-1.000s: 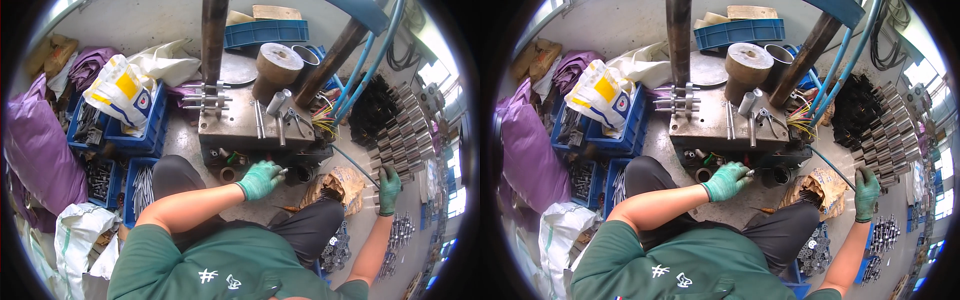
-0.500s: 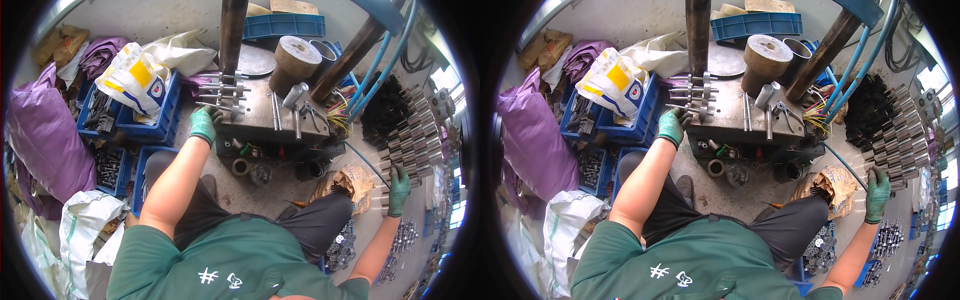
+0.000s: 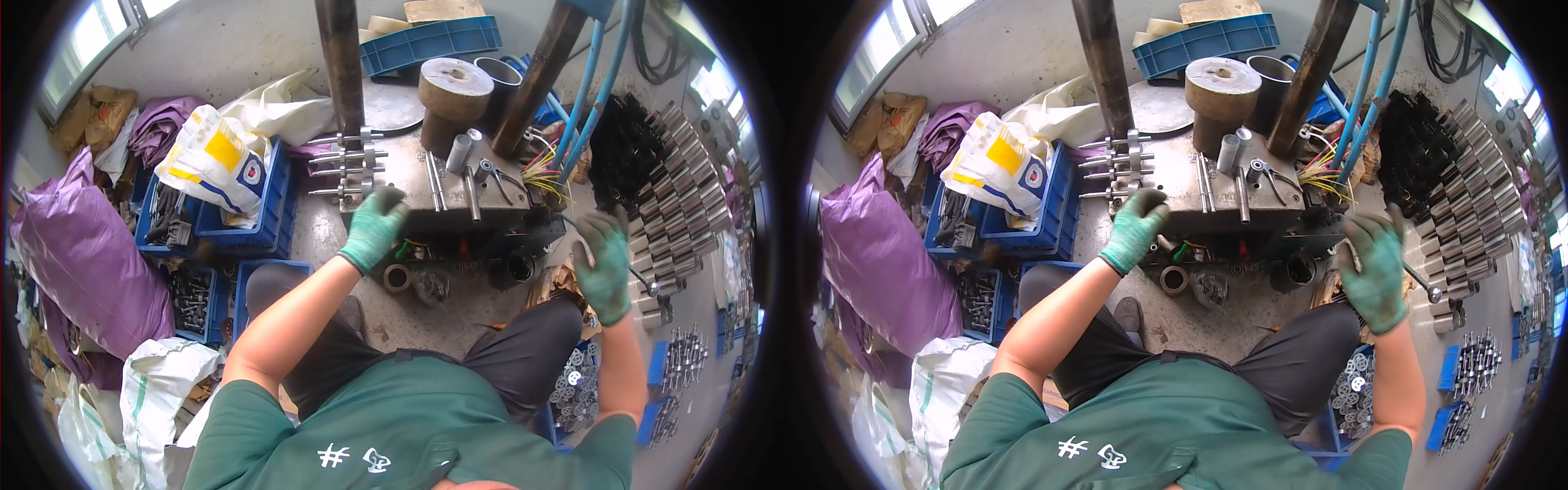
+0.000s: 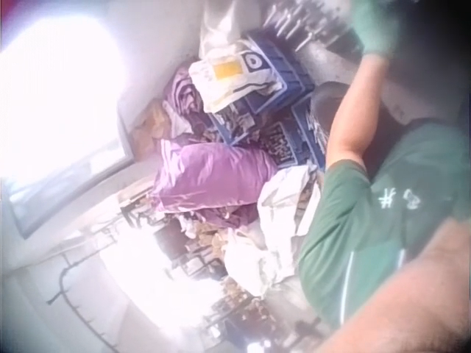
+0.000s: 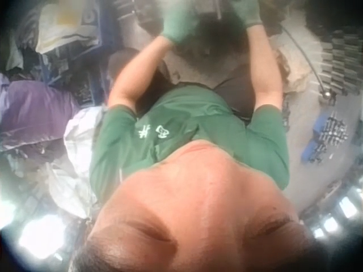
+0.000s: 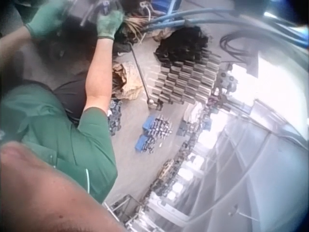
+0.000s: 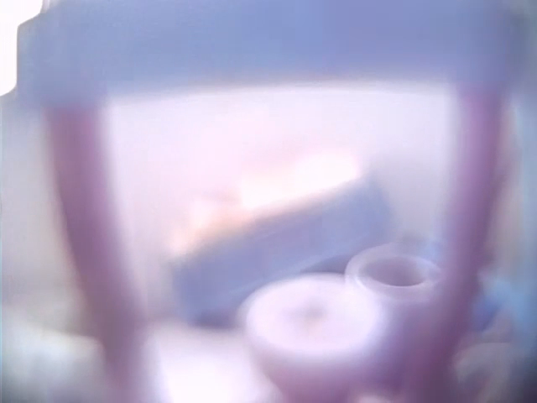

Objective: The person uses a vertical industrial press to assemble metal components, placing gears and shafts into a die and operating the press handle multiple times.

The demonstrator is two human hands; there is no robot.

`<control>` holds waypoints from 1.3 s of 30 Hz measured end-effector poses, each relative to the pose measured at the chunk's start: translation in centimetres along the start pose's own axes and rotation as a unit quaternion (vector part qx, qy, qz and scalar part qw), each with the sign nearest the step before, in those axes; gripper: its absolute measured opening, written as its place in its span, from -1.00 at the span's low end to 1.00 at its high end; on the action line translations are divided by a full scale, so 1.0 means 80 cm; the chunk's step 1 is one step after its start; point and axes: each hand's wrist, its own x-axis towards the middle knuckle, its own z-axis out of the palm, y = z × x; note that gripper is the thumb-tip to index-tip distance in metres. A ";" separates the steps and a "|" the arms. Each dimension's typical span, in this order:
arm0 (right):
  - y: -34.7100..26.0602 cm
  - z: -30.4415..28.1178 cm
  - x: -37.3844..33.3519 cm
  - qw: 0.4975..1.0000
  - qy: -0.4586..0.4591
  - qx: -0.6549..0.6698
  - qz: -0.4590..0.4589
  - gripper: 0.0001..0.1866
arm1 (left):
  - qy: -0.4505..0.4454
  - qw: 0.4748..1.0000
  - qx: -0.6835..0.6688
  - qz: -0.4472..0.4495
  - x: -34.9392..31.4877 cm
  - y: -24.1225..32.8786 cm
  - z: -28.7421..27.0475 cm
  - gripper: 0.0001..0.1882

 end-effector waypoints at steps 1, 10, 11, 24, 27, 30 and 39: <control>-0.002 0.022 0.014 0.999 0.003 0.038 -0.002 -0.63 | -0.042 0.996 0.059 0.048 0.006 0.000 0.007 -0.66; 0.043 0.280 0.074 0.955 0.033 0.244 0.166 -0.63 | -0.094 0.867 0.439 0.217 0.053 0.010 0.084 -0.47; 0.040 0.291 0.075 0.945 0.041 0.256 0.199 -0.62 | -0.089 0.862 0.449 0.218 0.055 0.006 0.087 -0.50; 0.056 0.341 0.066 0.970 -0.007 0.179 0.166 -0.52 | -0.010 0.995 0.095 -0.016 0.021 -0.032 0.102 -0.36; 0.051 0.340 0.065 0.970 -0.006 0.179 0.162 -0.54 | -0.061 0.941 -0.222 -0.248 0.004 -0.013 0.095 -0.44; 0.052 0.346 0.068 0.973 0.000 0.186 0.140 -0.56 | -0.067 0.915 -0.278 -0.284 0.013 -0.017 0.093 -0.59; 0.049 0.348 0.067 0.974 0.038 0.174 0.141 -0.68 | -0.096 0.906 -0.348 -0.221 0.054 -0.022 0.083 -0.59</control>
